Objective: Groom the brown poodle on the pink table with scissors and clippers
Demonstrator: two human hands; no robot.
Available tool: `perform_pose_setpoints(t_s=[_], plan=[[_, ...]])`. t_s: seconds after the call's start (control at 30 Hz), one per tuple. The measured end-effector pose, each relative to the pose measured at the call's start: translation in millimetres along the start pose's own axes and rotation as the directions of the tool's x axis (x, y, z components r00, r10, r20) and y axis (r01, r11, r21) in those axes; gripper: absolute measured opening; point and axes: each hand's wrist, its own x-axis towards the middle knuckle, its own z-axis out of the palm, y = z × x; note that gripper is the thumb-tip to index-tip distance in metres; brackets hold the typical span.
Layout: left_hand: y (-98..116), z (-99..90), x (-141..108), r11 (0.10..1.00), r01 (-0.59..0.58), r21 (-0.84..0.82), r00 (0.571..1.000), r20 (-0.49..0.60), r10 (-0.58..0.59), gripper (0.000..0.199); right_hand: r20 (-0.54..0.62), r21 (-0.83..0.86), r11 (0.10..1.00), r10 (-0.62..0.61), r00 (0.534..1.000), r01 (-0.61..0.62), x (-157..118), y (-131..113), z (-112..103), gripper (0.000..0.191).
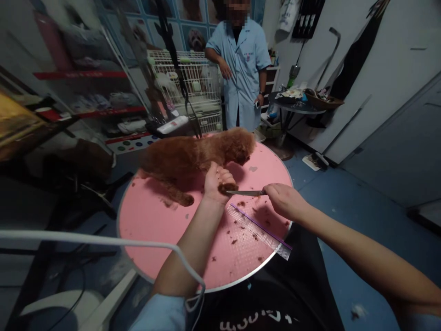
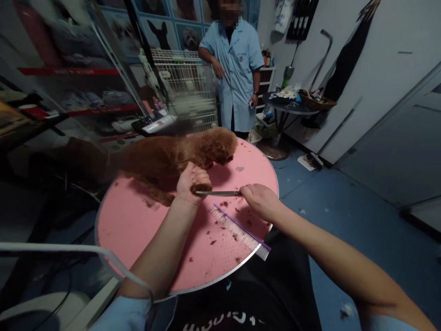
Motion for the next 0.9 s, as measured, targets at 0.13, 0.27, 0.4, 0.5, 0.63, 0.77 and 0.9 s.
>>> perform_pose_setpoints(t_s=[0.13, 0.27, 0.4, 0.5, 0.63, 0.77, 0.9], plan=[[-3, -1.9, 2, 1.0, 0.008, 0.007, 1.0, 0.016, -0.008, 0.047, 0.001, -0.021, 1.0, 0.008, 1.0, -0.008, 0, -1, -5, 0.021], [-6, -1.6, 2, 0.999, 0.038, 0.018, 0.999, 0.018, -0.038, 0.047, 0.036, -0.049, 0.999, 0.024, 0.999, -0.022, 0, -1, -8, 0.026], [-10, 1.3, 1, 0.999, 0.016, 0.037, 1.0, -0.015, -0.015, 0.047, 0.008, -0.056, 0.998, 0.012, 1.0, -0.012, -4, -1, -14, 0.024], [-14, 4.4, 0, 0.998, -0.031, 0.055, 0.998, -0.044, 0.034, 0.047, 0.012, -0.116, 0.993, 0.004, 1.0, -0.003, -9, 0, -20, 0.023], [-19, 7.6, -2, 0.991, -0.095, 0.094, 0.992, -0.071, 0.101, 0.048, 0.043, -0.191, 0.982, 0.006, 0.999, 0.002, -15, 1, -29, 0.025], [-23, 8.1, -2, 0.982, -0.137, 0.13, 0.984, -0.093, 0.15, 0.047, 0.036, -0.221, 0.975, 0.013, 0.999, -0.005, -17, 0, -36, 0.02], [-24, 8.3, -2, 0.976, -0.17, 0.139, 0.979, -0.086, 0.183, 0.047, 0.071, -0.216, 0.976, 0.018, 0.997, -0.002, -18, -1, -38, 0.024]])
